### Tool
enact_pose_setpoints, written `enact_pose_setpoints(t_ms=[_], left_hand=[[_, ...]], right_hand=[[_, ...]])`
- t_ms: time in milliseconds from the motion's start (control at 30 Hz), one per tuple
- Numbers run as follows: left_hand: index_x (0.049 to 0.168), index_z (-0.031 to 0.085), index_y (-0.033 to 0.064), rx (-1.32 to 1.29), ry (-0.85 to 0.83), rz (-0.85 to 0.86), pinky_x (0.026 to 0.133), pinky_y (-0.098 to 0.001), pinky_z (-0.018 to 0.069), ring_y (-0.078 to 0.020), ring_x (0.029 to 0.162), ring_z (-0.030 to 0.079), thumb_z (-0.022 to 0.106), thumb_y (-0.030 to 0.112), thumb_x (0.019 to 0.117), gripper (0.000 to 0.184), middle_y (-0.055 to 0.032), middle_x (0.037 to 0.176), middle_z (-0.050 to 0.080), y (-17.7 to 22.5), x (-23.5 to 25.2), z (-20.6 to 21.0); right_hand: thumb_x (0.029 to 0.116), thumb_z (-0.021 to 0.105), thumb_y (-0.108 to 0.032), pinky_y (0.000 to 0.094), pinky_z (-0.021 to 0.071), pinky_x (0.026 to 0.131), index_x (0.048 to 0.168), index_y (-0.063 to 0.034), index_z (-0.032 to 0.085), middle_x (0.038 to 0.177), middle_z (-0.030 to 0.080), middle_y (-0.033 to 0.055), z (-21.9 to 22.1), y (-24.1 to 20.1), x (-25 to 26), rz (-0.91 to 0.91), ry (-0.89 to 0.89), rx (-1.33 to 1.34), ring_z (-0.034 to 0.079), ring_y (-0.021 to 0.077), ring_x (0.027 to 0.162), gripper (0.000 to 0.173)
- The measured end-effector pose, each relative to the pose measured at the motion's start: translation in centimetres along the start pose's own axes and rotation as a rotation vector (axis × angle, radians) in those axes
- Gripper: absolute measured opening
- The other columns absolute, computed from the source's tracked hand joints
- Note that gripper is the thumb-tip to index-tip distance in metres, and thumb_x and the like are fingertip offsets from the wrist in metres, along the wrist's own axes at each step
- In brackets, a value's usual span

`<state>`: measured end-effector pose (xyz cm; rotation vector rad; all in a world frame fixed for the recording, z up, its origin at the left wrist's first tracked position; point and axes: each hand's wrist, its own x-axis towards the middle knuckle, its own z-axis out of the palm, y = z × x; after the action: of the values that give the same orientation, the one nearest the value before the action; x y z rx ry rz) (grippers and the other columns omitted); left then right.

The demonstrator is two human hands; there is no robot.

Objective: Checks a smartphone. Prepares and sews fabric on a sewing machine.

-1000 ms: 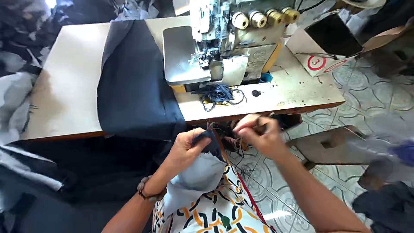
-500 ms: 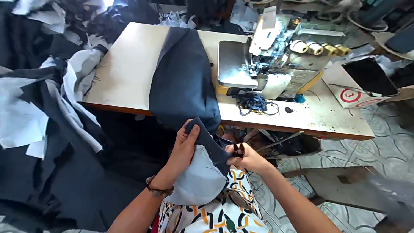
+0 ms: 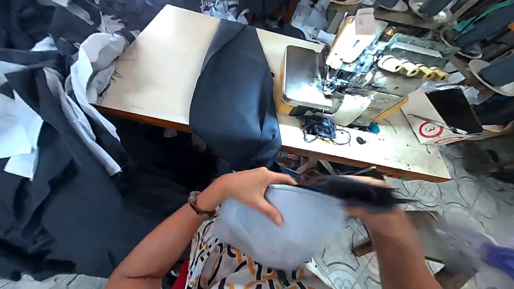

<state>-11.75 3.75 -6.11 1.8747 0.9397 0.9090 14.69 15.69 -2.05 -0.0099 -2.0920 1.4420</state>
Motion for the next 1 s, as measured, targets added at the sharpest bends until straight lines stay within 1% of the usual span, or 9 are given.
enact_pose_setpoints(t_ms=[67,167,267,367,500,667,833,900,1000], left_hand=[[0.124,0.062,-0.0064,-0.087,-0.116,-0.050,0.077,-0.0285,0.0577,-0.0086,0.086,0.069,0.084,0.037,0.0754,0.069,-0.0115,0.097,0.073,-0.1,-0.8,0.0],[0.141,0.051,-0.0014,-0.269,-0.074,-0.047,0.086,-0.0181,0.0560,0.0021,0.097,0.066,0.083,0.043,0.0795,0.082,-0.0027,0.109,0.072,-1.5,-2.5,0.0],[0.150,0.041,0.0124,-0.307,0.022,-0.057,0.087,-0.0193,0.0579,0.0046,0.096,0.068,0.083,0.035,0.0836,0.082,0.0078,0.102,0.074,-2.8,-3.4,0.8],[0.139,0.052,0.0063,-0.250,0.076,-0.039,0.091,-0.0189,0.0568,0.0041,0.101,0.066,0.081,0.023,0.0870,0.062,0.0048,0.109,0.071,-3.2,-3.3,1.5],[0.119,0.064,-0.0010,-0.164,0.168,-0.079,0.090,-0.0173,0.0544,0.0035,0.100,0.064,0.082,0.024,0.0841,0.047,-0.0001,0.109,0.070,-3.7,-3.5,2.2],[0.128,0.062,0.0036,-0.149,0.242,-0.073,0.098,-0.0203,0.0531,0.0026,0.112,0.062,0.080,0.025,0.0874,0.049,0.0015,0.120,0.069,-4.6,-4.8,2.9],[0.111,0.071,0.0033,-0.066,0.261,-0.196,0.089,-0.0163,0.0524,0.0050,0.098,0.063,0.083,0.031,0.0832,0.041,0.0008,0.104,0.072,-4.9,-5.6,2.6],[0.098,0.072,0.0018,-0.009,0.265,-0.266,0.079,-0.0149,0.0507,0.0053,0.087,0.061,0.085,0.037,0.0775,0.043,0.0005,0.093,0.071,-5.6,-5.8,2.6],[0.072,0.062,-0.0005,0.043,0.218,-0.188,0.068,-0.0168,0.0432,-0.0006,0.076,0.054,0.080,0.039,0.0847,0.045,-0.0026,0.075,0.061,-6.6,-6.2,2.7]], right_hand=[[0.0933,0.072,-0.035,0.0112,0.0529,0.092,0.122,-0.0393,0.071,0.115,0.072,-0.0250,-2.2,-3.5,-2.3,0.016,0.257,-0.047,0.064,-0.0111,0.105,0.029],[0.0813,0.081,-0.042,0.0082,0.0535,0.081,0.101,-0.0410,0.075,0.097,0.074,-0.0250,-4.1,-6.3,-4.7,0.104,0.600,-0.181,0.066,-0.0125,0.090,0.021],[0.0829,0.082,-0.038,0.0101,0.0553,0.076,0.102,-0.0419,0.074,0.095,0.074,-0.0236,-6.1,-4.6,-7.6,0.192,0.648,-0.186,0.067,-0.0105,0.083,0.021],[0.0843,0.081,-0.037,0.0083,0.0532,0.067,0.101,-0.0448,0.072,0.090,0.072,-0.0258,-6.9,-3.1,-8.4,0.292,0.624,-0.167,0.064,-0.0121,0.074,0.020],[0.0840,0.081,-0.036,0.0075,0.0487,0.057,0.094,-0.0432,0.070,0.082,0.070,-0.0254,-7.2,-1.9,-8.0,0.354,0.631,-0.153,0.059,-0.0121,0.064,0.017],[0.0870,0.078,-0.030,0.0096,0.0492,0.054,0.093,-0.0411,0.067,0.077,0.069,-0.0245,-7.7,0.0,-7.6,0.443,0.599,-0.158,0.058,-0.0096,0.058,0.016],[0.0885,0.067,-0.014,0.0112,0.0490,0.052,0.093,-0.0332,0.062,0.072,0.067,-0.0220,-7.3,0.9,-7.6,0.534,0.708,-0.172,0.056,-0.0073,0.053,0.020],[0.0893,0.064,-0.011,0.0107,0.0484,0.051,0.094,-0.0320,0.062,0.072,0.067,-0.0217,-7.3,0.8,-7.6,0.529,0.731,-0.157,0.056,-0.0075,0.053,0.022],[0.0913,0.061,-0.008,0.0107,0.0473,0.051,0.095,-0.0311,0.061,0.072,0.067,-0.0205,-7.5,1.1,-7.9,0.515,0.755,-0.137,0.055,-0.0072,0.053,0.023]])
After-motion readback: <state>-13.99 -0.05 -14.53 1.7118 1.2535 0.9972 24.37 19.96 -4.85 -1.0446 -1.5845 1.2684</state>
